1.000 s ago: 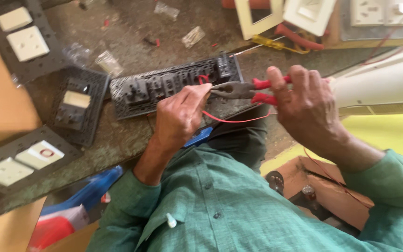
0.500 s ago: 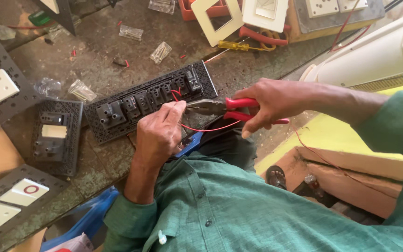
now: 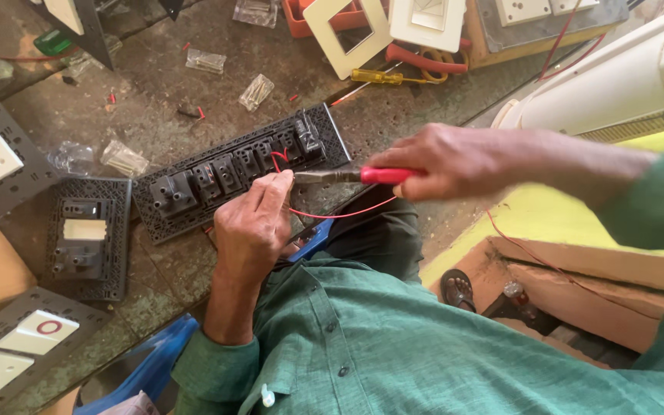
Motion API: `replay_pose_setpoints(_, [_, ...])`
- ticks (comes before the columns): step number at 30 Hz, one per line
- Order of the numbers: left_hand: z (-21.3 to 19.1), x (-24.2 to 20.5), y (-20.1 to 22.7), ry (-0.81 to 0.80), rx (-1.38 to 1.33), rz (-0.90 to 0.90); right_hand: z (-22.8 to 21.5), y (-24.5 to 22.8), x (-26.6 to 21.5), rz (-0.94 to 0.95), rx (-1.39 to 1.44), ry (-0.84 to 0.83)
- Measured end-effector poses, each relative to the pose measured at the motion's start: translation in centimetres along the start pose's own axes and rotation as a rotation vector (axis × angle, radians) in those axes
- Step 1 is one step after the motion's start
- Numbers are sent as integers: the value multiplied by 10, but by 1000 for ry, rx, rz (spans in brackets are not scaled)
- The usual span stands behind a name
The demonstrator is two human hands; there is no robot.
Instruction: The person wires a switchboard by stripping red wires using pliers and inserting them into the terminals of electrical switches using a screwdriver.
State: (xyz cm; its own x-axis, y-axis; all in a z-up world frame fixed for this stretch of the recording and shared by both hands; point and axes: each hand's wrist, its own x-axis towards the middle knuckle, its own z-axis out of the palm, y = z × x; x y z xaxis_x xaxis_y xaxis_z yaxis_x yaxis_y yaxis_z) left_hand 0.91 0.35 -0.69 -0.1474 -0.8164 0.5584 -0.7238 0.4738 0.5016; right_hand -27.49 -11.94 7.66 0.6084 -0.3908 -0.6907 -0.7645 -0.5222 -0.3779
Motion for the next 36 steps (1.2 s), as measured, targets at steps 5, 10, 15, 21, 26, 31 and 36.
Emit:
replay_pose_setpoints(5, [-3, 0, 1, 17, -8, 38, -8, 15, 15, -94, 534, -316])
replay_pose_setpoints(10, [-2, 2, 2, 25, 19, 26, -17, -7, 7, 36, 111, -125])
replay_pose_setpoints(15, [-2, 3, 3, 12, 22, 26, -16, -27, -12, -225, -80, 206])
replay_pose_setpoints(21, [-2, 1, 3, 31, 11, 25, -9, 4, 4, -307, 64, 62])
replay_pose_setpoints(26, [-2, 3, 4, 30, 1, 31, -8, 25, 24, -173, 589, -374])
replay_pose_setpoints(31, [-1, 3, 5, 67, 16, 25, -12, 6, 24, -181, 431, -204])
replay_pose_setpoints(36, [-1, 3, 3, 28, 42, 27, -15, 7, 14, -178, 155, -105])
